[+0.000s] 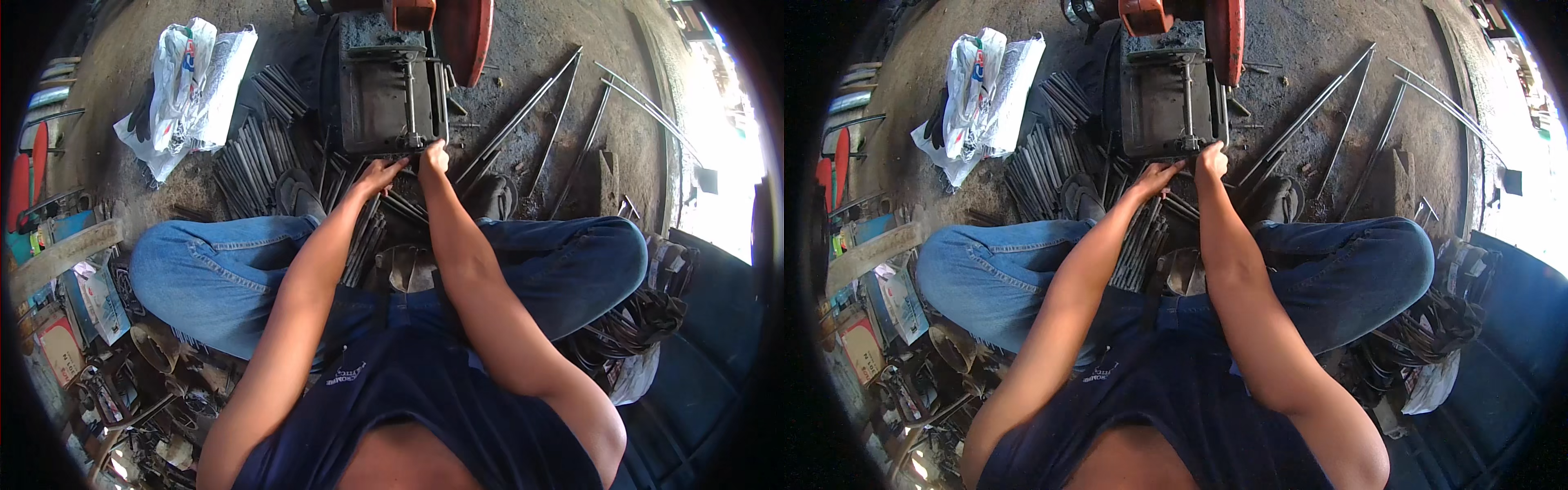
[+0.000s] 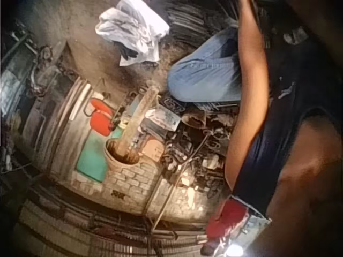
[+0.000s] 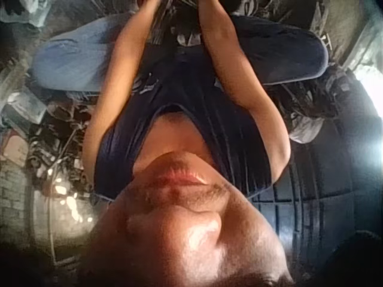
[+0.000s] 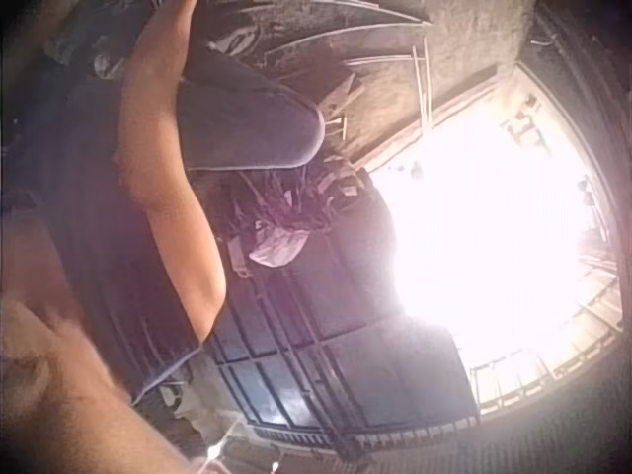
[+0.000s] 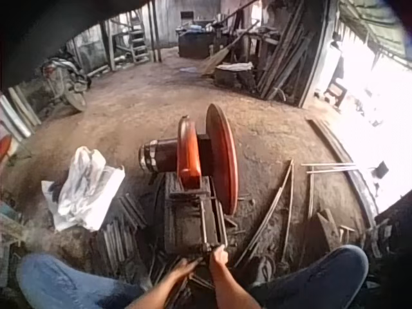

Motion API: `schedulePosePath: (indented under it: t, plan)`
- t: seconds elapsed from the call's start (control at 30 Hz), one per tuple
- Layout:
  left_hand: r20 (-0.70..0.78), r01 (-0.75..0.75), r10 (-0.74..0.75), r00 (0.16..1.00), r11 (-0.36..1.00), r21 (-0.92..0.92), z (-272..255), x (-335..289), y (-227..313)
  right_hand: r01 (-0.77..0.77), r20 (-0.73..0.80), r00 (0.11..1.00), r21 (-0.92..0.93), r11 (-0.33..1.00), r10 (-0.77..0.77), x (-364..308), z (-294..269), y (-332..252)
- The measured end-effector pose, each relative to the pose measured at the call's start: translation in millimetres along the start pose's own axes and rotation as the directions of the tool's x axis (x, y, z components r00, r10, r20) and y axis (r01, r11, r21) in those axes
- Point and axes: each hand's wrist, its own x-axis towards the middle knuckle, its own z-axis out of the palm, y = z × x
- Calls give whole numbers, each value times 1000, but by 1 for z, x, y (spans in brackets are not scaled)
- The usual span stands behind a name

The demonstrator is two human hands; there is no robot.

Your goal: Cutting metal rods using a circular saw cutting machine on a workshop floor.

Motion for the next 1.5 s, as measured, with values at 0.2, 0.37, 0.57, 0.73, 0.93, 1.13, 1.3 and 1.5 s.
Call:
schedulePosePath:
  t: [0.2,0.37,0.57,0.73,0.93,1.13,1.3,1.5]
  plan:
    - [-115,-323,325,939,946,38,6,-15,6,-61,214,975,529,846,-64,-5,-10,33]
    - [-128,-332,357,925,926,177,3,-11,7,-303,284,943,513,803,175,18,-14,20]
    - [-132,-292,318,939,939,180,6,5,-6,321,315,933,-504,801,-176,42,-1,22]
    - [-81,-205,223,972,961,186,7,-1,1,132,11,991,-339,932,-136,40,8,23]
    - [-97,-321,336,937,936,143,4,-9,6,-213,-152,965,29,977,215,34,19,16]
    - [-137,-267,303,943,935,232,-2,-12,16,179,175,981,-662,728,-81,63,26,21]
    - [-214,-276,383,899,873,402,6,-8,14,396,397,912,-795,459,-101,53,15,15]
    - [-287,-296,412,865,880,371,14,-1,9,417,392,906,-762,496,-160,51,16,20]
